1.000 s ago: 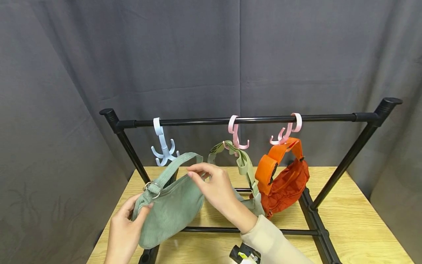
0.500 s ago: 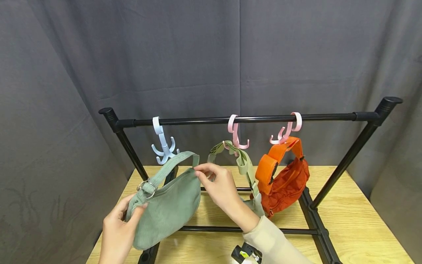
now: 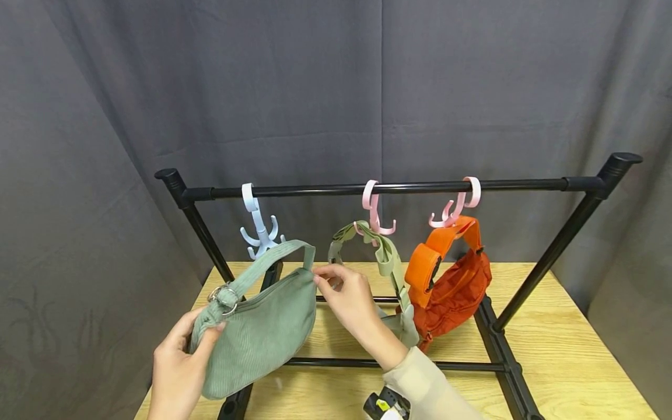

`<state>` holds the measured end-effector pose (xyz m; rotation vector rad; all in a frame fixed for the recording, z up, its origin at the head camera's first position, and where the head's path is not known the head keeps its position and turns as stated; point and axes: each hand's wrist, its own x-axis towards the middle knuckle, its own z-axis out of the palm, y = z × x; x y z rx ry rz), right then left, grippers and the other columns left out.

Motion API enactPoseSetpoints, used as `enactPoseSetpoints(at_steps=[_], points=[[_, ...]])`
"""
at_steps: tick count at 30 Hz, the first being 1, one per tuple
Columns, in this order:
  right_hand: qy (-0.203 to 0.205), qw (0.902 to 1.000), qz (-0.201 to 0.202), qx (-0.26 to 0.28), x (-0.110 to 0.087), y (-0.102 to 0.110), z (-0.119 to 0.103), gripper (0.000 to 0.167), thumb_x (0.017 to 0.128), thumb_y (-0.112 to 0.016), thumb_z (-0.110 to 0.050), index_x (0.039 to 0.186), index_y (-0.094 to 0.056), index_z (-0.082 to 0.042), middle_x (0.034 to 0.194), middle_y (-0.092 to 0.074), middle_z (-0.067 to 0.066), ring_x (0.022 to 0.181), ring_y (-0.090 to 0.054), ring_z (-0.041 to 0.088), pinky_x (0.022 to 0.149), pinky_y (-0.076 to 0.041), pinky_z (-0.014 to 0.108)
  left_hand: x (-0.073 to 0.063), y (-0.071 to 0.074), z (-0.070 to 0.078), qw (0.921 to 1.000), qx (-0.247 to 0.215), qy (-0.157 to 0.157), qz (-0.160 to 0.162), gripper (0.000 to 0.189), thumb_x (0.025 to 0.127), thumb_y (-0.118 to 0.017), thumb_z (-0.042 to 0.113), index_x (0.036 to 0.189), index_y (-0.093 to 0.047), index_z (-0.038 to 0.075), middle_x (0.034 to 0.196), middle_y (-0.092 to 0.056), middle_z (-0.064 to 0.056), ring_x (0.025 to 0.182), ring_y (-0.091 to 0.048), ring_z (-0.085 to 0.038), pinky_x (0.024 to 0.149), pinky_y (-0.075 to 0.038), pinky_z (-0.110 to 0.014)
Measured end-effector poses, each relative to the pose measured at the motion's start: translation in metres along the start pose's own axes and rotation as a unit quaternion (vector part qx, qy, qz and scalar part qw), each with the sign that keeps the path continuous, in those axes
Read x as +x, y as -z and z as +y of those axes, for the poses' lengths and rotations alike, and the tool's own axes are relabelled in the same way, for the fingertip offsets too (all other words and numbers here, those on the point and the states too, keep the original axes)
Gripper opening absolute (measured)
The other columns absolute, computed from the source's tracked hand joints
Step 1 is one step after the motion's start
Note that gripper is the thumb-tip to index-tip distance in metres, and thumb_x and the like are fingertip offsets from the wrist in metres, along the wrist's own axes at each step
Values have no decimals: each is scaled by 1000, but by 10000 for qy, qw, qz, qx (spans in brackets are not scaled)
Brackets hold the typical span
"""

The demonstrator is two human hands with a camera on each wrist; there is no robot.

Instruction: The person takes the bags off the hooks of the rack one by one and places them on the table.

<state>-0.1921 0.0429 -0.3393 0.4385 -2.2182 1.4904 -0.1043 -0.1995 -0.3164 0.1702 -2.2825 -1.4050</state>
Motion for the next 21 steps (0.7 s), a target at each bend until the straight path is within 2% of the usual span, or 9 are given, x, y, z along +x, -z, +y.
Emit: enactPoseSetpoints(at_steps=[8, 12, 17, 21], points=[[-265, 9993, -212, -137, -3, -6, 12, 17, 89, -73, -7, 105, -73, -4, 90, -72, 4, 74, -67, 14, 64, -52, 23, -1, 3, 0, 10000, -8, 66, 56, 24, 91, -72, 10, 115, -71, 13, 95, -67, 18, 82, -62, 1, 71, -47, -11], [-446, 9986, -245, -175, -4, -6, 12, 23, 89, -73, -10, 110, -72, -3, 97, -73, 7, 80, -69, 17, 67, -54, 25, -2, 4, 0, 9999, -20, -102, 105, 24, 92, -70, 7, 115, -70, 11, 100, -68, 16, 86, -62, 3, 74, -46, -10], [-771, 9957, -471, -219, -5, -8, 15, 37, 91, -72, -16, 124, -65, -2, 111, -70, 13, 94, -69, 27, 75, -57, 34, -1, 8, -3, 9995, 27, -317, 82, 25, 94, -67, 4, 118, -67, 9, 107, -66, 18, 94, -59, 7, 79, -43, -8], [-1060, 9912, -776, -145, -6, -11, 18, 50, 92, -71, -22, 135, -56, -1, 118, -66, 16, 104, -65, 32, 83, -56, 42, -1, 12, -6, 9995, 101, -295, -40, 24, 96, -66, 7, 120, -65, 9, 102, -64, 22, 91, -60, 5, 76, -44, -8]])
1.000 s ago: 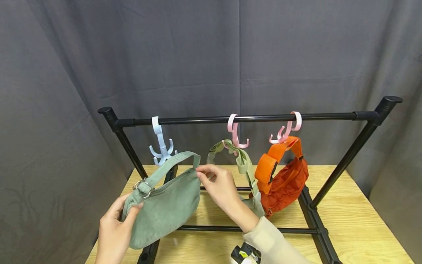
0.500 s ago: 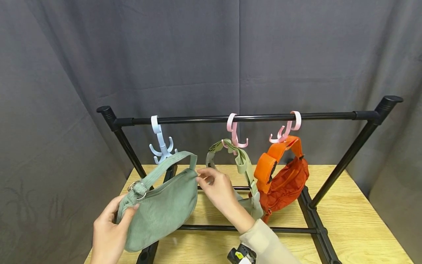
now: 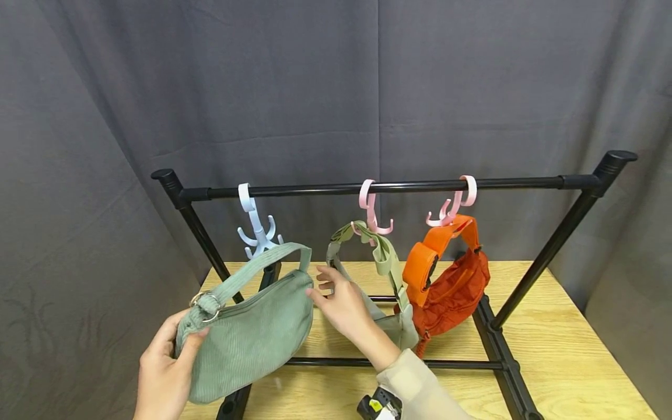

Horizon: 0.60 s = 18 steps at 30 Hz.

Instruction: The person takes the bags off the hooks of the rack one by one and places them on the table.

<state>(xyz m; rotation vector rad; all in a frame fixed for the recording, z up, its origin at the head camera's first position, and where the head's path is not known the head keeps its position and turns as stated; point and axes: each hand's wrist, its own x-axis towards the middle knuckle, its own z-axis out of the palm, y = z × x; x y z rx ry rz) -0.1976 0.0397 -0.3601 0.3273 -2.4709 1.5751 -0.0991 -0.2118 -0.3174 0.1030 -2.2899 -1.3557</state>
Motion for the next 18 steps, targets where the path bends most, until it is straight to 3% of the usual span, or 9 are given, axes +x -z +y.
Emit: enactPoseSetpoints(at_steps=[7, 18], points=[[-198, 9990, -231, 336, -1, -2, 3, 55, 93, -71, -23, 138, -52, 2, 121, -65, 18, 107, -65, 34, 87, -54, 47, -2, 2, -4, 9998, -100, -113, -86, 25, 96, -63, 5, 121, -62, 4, 103, -62, 23, 94, -58, 4, 79, -43, -8], [-214, 9956, -372, 828, 0, -3, 10, 55, 94, -68, -20, 141, -48, 1, 127, -61, 20, 113, -62, 36, 89, -54, 46, 1, 5, -10, 9975, -655, -229, -138, 24, 96, -60, -1, 121, -60, 0, 105, -66, 19, 94, -61, 2, 79, -46, -9]])
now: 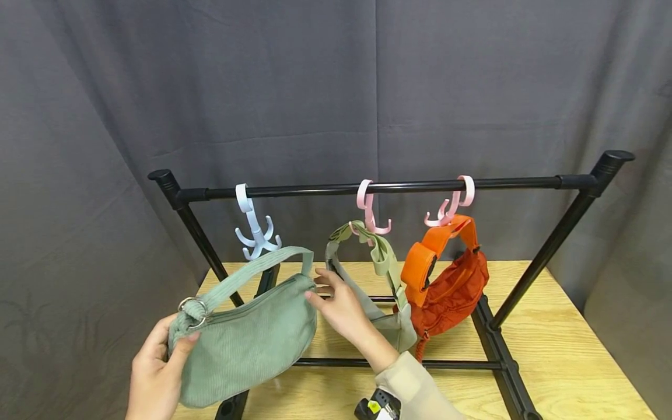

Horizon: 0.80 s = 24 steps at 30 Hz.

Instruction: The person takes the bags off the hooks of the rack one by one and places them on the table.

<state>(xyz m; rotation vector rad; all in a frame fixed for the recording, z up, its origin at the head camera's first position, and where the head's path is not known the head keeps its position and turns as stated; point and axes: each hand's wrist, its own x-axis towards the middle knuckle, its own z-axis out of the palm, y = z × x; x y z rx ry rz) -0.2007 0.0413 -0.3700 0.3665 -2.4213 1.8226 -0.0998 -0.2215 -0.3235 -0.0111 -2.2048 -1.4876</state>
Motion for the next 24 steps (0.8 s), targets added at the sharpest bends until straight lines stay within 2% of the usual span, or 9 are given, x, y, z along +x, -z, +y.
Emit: enactPoseSetpoints(at_steps=[4, 10, 14, 21, 24], points=[[-61, 9998, -83, 174, 0, 0, 1, 56, 94, -68, -20, 142, -47, 1, 128, -60, 21, 113, -62, 36, 89, -54, 46, 3, 3, -3, 9995, -300, -42, -37, 23, 96, -59, -3, 119, -61, 2, 107, -67, 17, 99, -61, 2, 82, -45, -8], [-135, 9994, -153, 285, 0, 0, 0, 57, 94, -68, -22, 143, -47, 1, 130, -59, 22, 116, -60, 37, 92, -52, 45, 8, 6, -10, 9910, -1297, -222, -230, 28, 95, -57, -9, 117, -64, 7, 109, -69, 10, 102, -61, 0, 85, -45, -9], [-81, 9992, -155, 348, -1, 0, -1, 54, 96, -67, -23, 141, -50, 0, 128, -60, 23, 114, -60, 38, 93, -51, 47, 8, 9, -12, 9877, -1497, -236, -377, 27, 96, -55, -8, 117, -64, 8, 109, -69, 9, 100, -61, 0, 84, -46, -10], [-32, 9993, -94, 354, -1, 0, 1, 44, 97, -65, -22, 134, -57, 0, 123, -62, 19, 109, -61, 34, 91, -51, 46, 9, 12, -20, 9823, -1827, -86, -414, 34, 95, -55, -10, 110, -67, 18, 99, -71, 9, 76, -63, -2, 67, -50, -13], [-32, 9992, -76, 380, -3, 1, 0, 43, 97, -66, -20, 133, -57, 2, 122, -62, 19, 106, -62, 34, 89, -51, 46, 9, 13, -21, 9813, -1883, 38, -409, 33, 96, -56, -9, 110, -68, 18, 96, -71, 8, 72, -63, -3, 63, -51, -15]])
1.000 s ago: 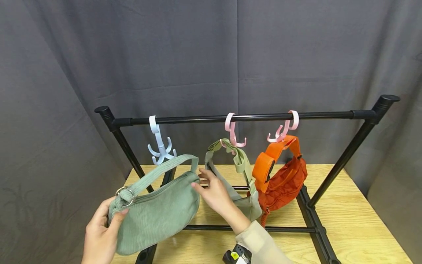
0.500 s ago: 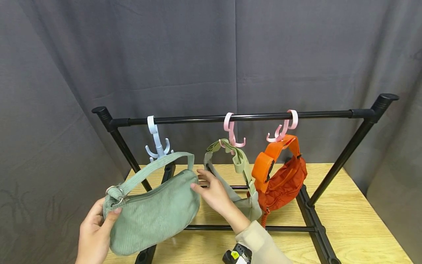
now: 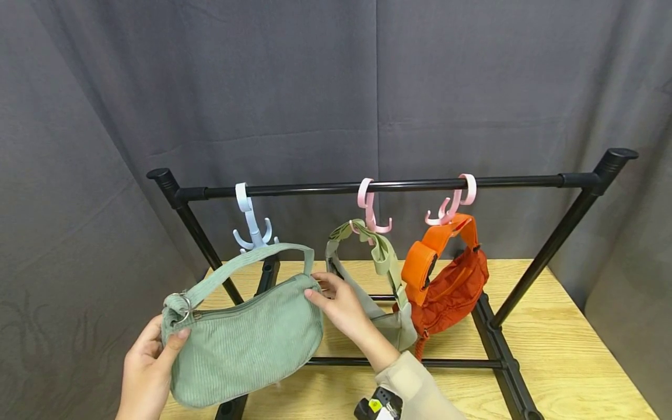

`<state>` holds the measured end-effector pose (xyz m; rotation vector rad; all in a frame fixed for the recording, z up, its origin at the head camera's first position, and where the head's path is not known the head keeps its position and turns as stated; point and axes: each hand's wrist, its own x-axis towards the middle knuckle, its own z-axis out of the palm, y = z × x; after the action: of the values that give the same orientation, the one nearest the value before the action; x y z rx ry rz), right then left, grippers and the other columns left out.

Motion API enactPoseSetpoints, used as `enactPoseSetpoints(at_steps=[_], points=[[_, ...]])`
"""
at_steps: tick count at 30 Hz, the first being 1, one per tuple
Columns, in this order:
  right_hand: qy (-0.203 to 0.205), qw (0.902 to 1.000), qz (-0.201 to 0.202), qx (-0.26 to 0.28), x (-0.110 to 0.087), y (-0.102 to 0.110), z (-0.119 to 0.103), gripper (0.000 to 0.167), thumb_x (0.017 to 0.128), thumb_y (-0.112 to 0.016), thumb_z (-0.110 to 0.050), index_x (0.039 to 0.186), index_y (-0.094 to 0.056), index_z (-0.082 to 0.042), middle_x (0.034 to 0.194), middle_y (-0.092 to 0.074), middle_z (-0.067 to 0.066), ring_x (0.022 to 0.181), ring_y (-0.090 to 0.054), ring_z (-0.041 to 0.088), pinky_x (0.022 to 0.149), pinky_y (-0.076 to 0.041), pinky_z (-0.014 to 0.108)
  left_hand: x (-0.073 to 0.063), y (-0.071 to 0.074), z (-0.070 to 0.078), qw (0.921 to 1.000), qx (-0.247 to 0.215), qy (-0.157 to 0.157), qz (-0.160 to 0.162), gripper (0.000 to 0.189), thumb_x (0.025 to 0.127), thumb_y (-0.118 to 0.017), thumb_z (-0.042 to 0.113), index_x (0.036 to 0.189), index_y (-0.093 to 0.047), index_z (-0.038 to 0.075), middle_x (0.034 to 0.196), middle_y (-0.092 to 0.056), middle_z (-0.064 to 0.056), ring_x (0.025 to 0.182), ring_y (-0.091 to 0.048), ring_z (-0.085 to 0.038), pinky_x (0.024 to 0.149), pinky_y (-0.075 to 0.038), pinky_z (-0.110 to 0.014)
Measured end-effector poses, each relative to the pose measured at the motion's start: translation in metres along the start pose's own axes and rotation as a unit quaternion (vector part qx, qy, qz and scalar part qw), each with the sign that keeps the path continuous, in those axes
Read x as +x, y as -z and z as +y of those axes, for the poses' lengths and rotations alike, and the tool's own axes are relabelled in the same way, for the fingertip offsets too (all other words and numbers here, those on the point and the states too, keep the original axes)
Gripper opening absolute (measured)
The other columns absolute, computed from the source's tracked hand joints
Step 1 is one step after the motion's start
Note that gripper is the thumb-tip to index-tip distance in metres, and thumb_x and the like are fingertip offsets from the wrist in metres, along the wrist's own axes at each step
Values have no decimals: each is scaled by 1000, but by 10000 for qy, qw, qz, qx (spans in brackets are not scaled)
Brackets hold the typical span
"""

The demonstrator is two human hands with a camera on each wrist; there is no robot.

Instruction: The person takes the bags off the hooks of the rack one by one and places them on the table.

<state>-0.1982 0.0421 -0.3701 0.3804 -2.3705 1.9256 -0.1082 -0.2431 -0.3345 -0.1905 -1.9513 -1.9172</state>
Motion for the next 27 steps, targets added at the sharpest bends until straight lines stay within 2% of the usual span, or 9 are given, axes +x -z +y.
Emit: enactPoseSetpoints(at_steps=[6, 13, 20, 25, 27], points=[[-32, 10000, 46, -14, -3, -1, 1, 43, 95, -67, -18, 132, -57, 4, 118, -63, 18, 104, -62, 34, 85, -53, 45, 0, 1, -2, 9998, 87, 176, 70, 31, 96, -57, -6, 110, -68, 19, 95, -70, 8, 73, -63, -3, 64, -51, -16], [-144, 9996, 211, -135, -8, -2, 6, 40, 92, -70, -18, 125, -61, 3, 109, -66, 16, 94, -64, 29, 79, -53, 39, 0, 6, -16, 10000, 12, 85, 41, 32, 96, -56, -7, 111, -68, 19, 97, -71, 9, 82, -62, -2, 71, -48, -13], [-355, 9986, 310, -239, -8, -7, 15, 37, 90, -72, -17, 121, -64, 2, 103, -65, 14, 86, -63, 22, 70, -52, 33, 2, 11, -36, 9984, 177, 536, 64, 26, 99, -57, 1, 111, -66, 22, 102, -69, 14, 92, -60, 0, 78, -46, -11], [-536, 9976, 348, -275, -9, -7, 23, 35, 91, -72, -19, 119, -65, 0, 100, -66, 11, 82, -59, 18, 69, -50, 32, 3, 14, -48, 9962, 366, 789, 27, 21, 101, -56, 7, 111, -64, 24, 100, -68, 14, 91, -60, -1, 79, -46, -11], [-598, 9972, 358, -284, -10, -7, 26, 35, 91, -72, -19, 118, -65, 0, 97, -65, 10, 81, -58, 17, 69, -50, 32, 3, 15, -51, 9943, 493, 943, 31, 17, 101, -57, 10, 113, -63, 21, 99, -68, 14, 89, -60, -1, 77, -46, -12]])
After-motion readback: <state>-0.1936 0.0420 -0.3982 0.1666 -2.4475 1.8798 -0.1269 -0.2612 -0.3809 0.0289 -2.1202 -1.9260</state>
